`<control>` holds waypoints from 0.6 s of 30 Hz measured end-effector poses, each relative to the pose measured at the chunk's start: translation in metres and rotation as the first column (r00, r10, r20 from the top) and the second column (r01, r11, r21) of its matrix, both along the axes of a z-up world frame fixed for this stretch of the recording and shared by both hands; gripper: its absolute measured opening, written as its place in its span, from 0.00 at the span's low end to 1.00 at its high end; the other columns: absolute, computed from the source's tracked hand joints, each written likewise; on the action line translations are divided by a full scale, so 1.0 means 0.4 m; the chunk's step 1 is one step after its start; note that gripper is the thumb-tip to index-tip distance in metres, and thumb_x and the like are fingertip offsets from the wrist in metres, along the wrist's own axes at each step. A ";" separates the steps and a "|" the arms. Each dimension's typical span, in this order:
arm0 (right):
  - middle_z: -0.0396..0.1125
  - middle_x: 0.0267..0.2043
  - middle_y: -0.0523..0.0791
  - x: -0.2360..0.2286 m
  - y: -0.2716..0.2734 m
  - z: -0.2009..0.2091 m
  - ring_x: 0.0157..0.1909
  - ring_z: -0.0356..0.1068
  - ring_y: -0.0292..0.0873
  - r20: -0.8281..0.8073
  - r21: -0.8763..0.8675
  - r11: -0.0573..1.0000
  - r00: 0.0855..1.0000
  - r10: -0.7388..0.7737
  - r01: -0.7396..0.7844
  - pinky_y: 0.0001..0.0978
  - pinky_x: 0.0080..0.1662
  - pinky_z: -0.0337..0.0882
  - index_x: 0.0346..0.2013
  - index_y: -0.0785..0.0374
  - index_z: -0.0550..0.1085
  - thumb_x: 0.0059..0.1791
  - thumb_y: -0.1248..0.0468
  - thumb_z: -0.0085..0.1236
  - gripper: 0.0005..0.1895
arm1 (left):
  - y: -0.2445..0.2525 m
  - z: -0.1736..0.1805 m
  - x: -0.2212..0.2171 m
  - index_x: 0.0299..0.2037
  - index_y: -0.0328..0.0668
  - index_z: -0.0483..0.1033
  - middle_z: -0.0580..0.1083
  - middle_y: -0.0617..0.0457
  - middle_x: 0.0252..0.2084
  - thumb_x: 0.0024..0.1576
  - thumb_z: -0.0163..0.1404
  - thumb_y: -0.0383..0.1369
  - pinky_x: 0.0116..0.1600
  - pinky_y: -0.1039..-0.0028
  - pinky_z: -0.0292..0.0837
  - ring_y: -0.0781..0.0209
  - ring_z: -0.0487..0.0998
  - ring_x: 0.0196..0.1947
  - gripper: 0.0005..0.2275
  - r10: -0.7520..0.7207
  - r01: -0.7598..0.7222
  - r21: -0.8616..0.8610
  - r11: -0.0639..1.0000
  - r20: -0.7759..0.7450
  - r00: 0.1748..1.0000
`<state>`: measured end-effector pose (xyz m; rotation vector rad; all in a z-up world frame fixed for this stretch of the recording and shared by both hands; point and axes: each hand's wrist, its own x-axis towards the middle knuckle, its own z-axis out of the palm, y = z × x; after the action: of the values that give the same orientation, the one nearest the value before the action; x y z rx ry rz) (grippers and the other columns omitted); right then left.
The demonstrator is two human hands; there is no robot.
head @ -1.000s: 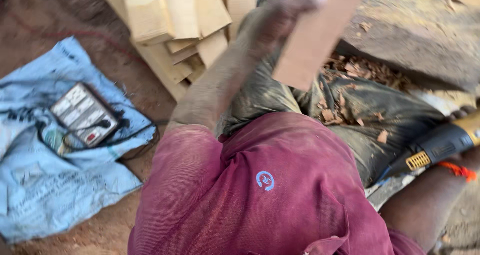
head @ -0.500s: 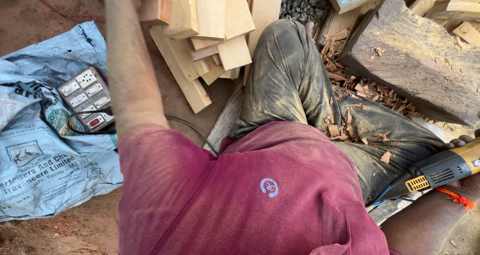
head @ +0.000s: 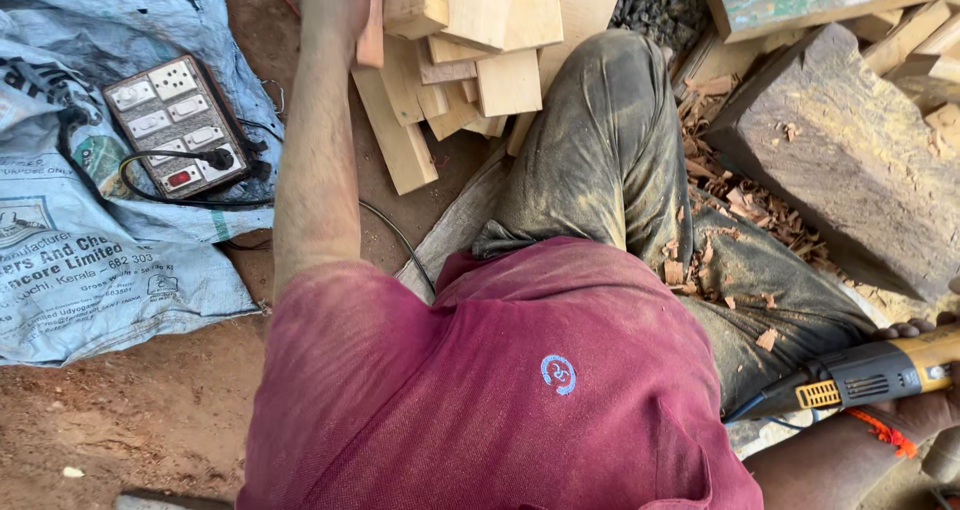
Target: The person sits cross-legged on the ground and uses an angle grinder with a sanding disc to smooth the surfaces and edges of rectangular wooden planks. They hold each plank with one hand while operating the tool with the other, rotating the planks to work on different sides before setting them aside.
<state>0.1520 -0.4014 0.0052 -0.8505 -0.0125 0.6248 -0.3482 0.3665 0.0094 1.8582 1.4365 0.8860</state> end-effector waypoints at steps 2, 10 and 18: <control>0.64 0.50 0.51 -0.004 -0.003 0.004 0.49 0.68 0.45 0.001 -0.007 1.000 1.000 -0.010 0.010 0.34 0.55 0.72 0.66 0.67 0.63 0.59 0.51 0.56 0.29 | -0.031 -0.049 -0.016 0.68 0.42 0.67 0.77 0.34 0.65 0.66 0.61 0.46 0.71 0.54 0.77 0.37 0.81 0.65 0.26 0.029 -0.026 0.048 0.998 -0.045 0.999; 0.65 0.51 0.52 -0.006 0.002 0.029 0.50 0.69 0.48 -0.022 -0.069 0.997 1.000 0.018 -0.019 0.37 0.55 0.73 0.67 0.67 0.63 0.57 0.52 0.58 0.30 | -0.159 -0.198 -0.101 0.76 0.42 0.43 0.52 0.20 0.71 0.58 0.59 0.46 0.70 0.50 0.65 0.25 0.62 0.68 0.43 0.194 -0.256 -0.209 0.944 -0.278 0.941; 0.67 0.52 0.53 -0.014 0.010 0.053 0.50 0.70 0.50 -0.025 -0.107 0.994 1.000 0.005 -0.007 0.40 0.56 0.74 0.67 0.67 0.64 0.56 0.53 0.60 0.31 | -0.274 -0.228 -0.159 0.70 0.43 0.55 0.63 0.31 0.66 0.57 0.57 0.42 0.64 0.50 0.68 0.34 0.69 0.64 0.33 0.088 -0.206 -0.195 0.959 -0.487 0.869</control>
<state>0.1464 -0.3972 0.0264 -0.9469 0.0411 0.6458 -0.4120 0.2569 -0.0820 1.8693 1.9096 0.2971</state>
